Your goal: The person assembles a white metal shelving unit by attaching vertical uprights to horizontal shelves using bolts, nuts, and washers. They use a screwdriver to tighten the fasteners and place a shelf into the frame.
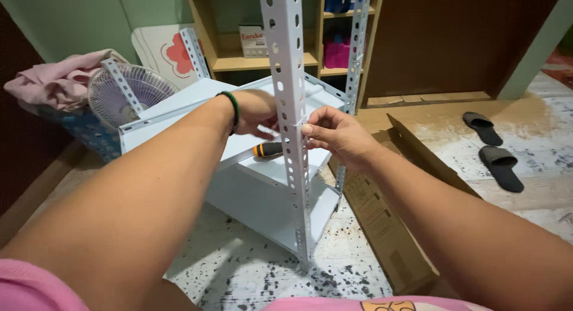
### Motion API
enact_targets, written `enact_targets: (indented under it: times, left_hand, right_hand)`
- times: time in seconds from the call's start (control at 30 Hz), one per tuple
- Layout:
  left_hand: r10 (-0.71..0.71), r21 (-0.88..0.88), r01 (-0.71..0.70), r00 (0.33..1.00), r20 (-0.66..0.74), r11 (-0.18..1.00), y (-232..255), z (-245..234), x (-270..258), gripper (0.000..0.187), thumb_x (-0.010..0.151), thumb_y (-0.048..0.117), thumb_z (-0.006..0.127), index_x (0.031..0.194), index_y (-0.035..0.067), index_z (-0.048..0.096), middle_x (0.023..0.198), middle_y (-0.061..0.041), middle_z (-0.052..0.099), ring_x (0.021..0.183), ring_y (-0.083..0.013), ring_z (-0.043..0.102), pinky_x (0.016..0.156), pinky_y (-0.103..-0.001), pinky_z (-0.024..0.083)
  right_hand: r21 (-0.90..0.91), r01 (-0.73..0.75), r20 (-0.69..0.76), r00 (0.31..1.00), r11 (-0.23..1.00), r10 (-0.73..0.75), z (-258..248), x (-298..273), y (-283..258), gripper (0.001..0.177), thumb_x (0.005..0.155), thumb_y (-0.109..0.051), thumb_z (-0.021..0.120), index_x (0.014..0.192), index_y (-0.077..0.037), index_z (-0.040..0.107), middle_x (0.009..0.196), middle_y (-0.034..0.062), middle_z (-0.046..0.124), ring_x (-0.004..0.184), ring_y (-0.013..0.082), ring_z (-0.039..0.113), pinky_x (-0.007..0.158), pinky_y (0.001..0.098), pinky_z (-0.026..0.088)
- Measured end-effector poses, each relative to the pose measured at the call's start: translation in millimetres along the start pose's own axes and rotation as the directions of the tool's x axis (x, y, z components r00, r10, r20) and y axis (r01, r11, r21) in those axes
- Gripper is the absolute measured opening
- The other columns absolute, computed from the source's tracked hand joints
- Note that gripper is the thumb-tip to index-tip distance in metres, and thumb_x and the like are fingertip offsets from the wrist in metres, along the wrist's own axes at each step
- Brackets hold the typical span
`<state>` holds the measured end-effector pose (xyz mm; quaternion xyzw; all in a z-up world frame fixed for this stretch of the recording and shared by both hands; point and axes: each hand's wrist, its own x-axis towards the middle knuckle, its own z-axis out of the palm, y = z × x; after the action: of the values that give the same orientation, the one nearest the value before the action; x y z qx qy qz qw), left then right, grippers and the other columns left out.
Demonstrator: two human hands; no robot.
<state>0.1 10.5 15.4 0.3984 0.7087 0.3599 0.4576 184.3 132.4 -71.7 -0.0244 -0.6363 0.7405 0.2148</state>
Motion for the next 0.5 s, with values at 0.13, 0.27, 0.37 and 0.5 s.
enact_targets:
  times: [0.13, 0.27, 0.37, 0.5]
  left_hand:
    - [0.159, -0.351, -0.134, 0.986, 0.045, 0.927, -4.2, -2.6, -1.5, 0.022, 0.098, 0.038, 0.059, 0.093, 0.018, 0.066, 0.093, 0.002, 0.066, 0.097, -0.0148, 0.058, 0.088, -0.040, 0.041]
    - [0.115, -0.248, -0.106, 0.993, 0.021, 0.963, -0.1, -6.3, -3.0, 0.025, 0.099, 0.040, 0.056, 0.094, 0.017, 0.067, 0.095, 0.001, 0.067, 0.103, -0.0153, 0.063, 0.098, -0.044, 0.048]
    - [-0.040, 0.046, 0.041, 0.999, -0.017, 0.998, -0.7, 0.9, -2.3, 0.022, 0.097, 0.036, 0.056, 0.100, 0.019, 0.069, 0.101, 0.001, 0.070, 0.106, -0.0147, 0.063, 0.101, -0.044, 0.045]
    - [0.082, -0.245, -0.076, 0.996, 0.017, 0.967, -4.6, 1.5, -7.3, 0.026, 0.097, 0.038, 0.054, 0.102, 0.016, 0.067, 0.101, -0.001, 0.069, 0.106, -0.0160, 0.065, 0.101, -0.049, 0.048]
  right_hand:
    - [0.005, -0.011, -0.007, 1.000, 1.000, 0.011, -2.2, -2.3, -1.2, 0.020, 0.091, -0.013, 0.075, 0.101, -0.006, 0.059, 0.101, 0.0045, 0.066, 0.095, 0.0155, 0.067, 0.086, 0.0342, 0.059]
    - [0.015, 0.002, 0.005, 1.000, 1.000, -0.002, -0.7, -1.2, -0.3, 0.020, 0.092, -0.013, 0.075, 0.101, -0.006, 0.060, 0.101, 0.0043, 0.065, 0.096, 0.0155, 0.067, 0.085, 0.0349, 0.059]
    - [-0.001, -0.012, -0.024, 1.000, 1.000, 0.012, -1.9, 0.6, 0.5, 0.019, 0.091, -0.012, 0.075, 0.101, -0.006, 0.060, 0.101, 0.0048, 0.065, 0.095, 0.0160, 0.067, 0.085, 0.0350, 0.059]
    - [0.001, -0.010, -0.028, 1.000, 1.000, 0.010, -3.9, 0.5, 4.3, 0.019, 0.091, -0.013, 0.075, 0.101, -0.006, 0.060, 0.101, 0.0043, 0.065, 0.096, 0.0153, 0.067, 0.086, 0.0347, 0.059]
